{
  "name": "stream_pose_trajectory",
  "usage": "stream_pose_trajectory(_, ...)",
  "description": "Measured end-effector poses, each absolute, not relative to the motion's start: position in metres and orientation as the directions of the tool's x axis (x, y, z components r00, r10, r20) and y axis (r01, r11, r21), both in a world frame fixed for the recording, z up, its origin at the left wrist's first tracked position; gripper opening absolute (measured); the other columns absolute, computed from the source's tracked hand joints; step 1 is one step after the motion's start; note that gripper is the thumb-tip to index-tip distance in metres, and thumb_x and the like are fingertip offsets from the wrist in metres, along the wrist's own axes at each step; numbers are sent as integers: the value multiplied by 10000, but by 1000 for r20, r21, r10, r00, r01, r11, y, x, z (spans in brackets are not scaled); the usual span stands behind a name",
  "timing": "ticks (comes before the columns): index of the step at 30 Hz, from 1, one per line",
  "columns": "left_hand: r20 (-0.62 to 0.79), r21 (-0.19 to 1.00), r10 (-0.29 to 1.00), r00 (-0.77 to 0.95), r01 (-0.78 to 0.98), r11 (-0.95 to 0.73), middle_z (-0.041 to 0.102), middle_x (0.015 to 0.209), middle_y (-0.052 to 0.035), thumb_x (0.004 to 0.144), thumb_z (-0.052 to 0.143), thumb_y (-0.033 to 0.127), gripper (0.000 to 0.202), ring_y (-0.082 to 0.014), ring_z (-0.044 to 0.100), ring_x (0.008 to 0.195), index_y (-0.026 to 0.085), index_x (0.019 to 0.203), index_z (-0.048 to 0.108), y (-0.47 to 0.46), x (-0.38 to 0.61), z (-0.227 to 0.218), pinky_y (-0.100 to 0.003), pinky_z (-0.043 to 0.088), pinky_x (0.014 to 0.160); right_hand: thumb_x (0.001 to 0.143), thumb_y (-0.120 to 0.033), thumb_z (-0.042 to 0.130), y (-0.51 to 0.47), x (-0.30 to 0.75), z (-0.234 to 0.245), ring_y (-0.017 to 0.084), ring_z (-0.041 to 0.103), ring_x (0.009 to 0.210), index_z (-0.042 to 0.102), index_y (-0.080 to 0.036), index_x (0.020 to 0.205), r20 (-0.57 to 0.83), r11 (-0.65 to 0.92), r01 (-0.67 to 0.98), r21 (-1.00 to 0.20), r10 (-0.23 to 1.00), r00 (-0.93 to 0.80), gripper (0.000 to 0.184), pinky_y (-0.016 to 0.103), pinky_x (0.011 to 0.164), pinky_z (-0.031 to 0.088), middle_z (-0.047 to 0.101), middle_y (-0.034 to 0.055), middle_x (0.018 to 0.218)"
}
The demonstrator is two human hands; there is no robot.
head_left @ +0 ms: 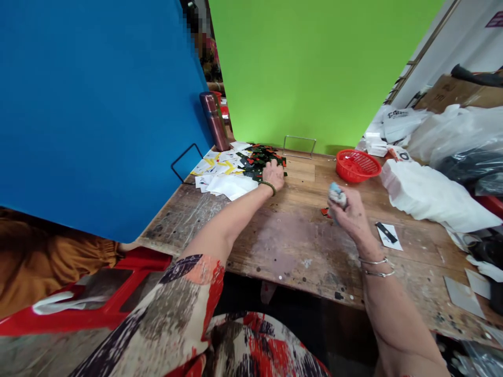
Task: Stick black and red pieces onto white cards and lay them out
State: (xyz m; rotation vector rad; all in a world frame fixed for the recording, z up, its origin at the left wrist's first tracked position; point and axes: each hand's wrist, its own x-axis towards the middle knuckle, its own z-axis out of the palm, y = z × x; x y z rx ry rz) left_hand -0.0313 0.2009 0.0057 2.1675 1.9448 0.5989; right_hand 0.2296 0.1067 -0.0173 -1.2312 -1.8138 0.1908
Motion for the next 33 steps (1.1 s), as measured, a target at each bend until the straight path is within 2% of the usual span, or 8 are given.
stream_pose_trajectory(3,169,300,986,12,952,-63,551,1332,-147,878,567,148,275,-323,462,1258,205,1064,761,213,-58,3,-436,451,1003,835,-290,611,105,213,-32,301,563,1043,608,-217,1344,528,573,617,-539,801,-283,514,513,979,471,624,126,1116)
stream_pose_trajectory(7,229,346,970,76,925,-154,663,1158,-110,879,562,134,240,-280,535,1168,221,994,755,205,-61,2,-395,446,998,860,-240,562,104,202,-39,304,564,1106,595,-229,1372,527,603,598,-527,785,-327,514,534,1020,474,584,133,1157)
stream_pose_trajectory(13,264,740,878,399,501,-450,738,1004,-29,836,607,124,202,-179,651,963,200,975,731,132,-18,-8,-283,491,901,909,-315,574,92,182,-28,337,504,1306,577,-201,1416,618,676,588,-444,707,-346,519,543,1102,422,518,181,1418)
stream_pose_trajectory(17,189,953,932,309,170,-250,682,790,9,736,672,85,182,-133,630,725,156,901,638,106,4,-17,-248,509,700,910,-313,532,92,196,-19,263,654,930,731,-216,1099,498,643,579,-501,761,-415,291,412,847,534,723,111,1013)
stream_pose_trajectory(20,60,994,965,257,73,-81,630,706,32,731,665,56,175,-107,591,593,152,861,599,114,20,-19,-243,507,613,898,-356,543,98,222,-9,240,636,785,735,-208,880,556,492,723,-485,812,-180,243,369,742,507,724,89,847)
stream_pose_trajectory(25,129,924,943,307,309,-227,733,870,-41,827,606,51,158,-148,679,780,155,906,695,138,50,-15,-302,563,818,878,-447,601,99,241,2,257,651,840,741,-192,954,700,320,809,-494,698,152,301,382,770,499,740,111,905)
stream_pose_trajectory(28,233,679,921,312,626,-384,742,1111,-80,882,582,84,213,-188,664,1075,185,985,739,156,29,-7,-301,504,1009,872,-405,595,96,231,-1,254,654,836,737,-197,958,686,384,784,-488,724,72,266,376,758,502,739,104,896)
stream_pose_trajectory(33,237,400,971,15,910,-112,674,1213,-216,885,606,171,262,-333,581,1212,109,1117,712,188,-52,4,-454,450,1056,848,-301,572,92,211,-10,244,653,829,728,-206,946,606,488,725,-486,786,-123,207,368,761,504,744,94,905)
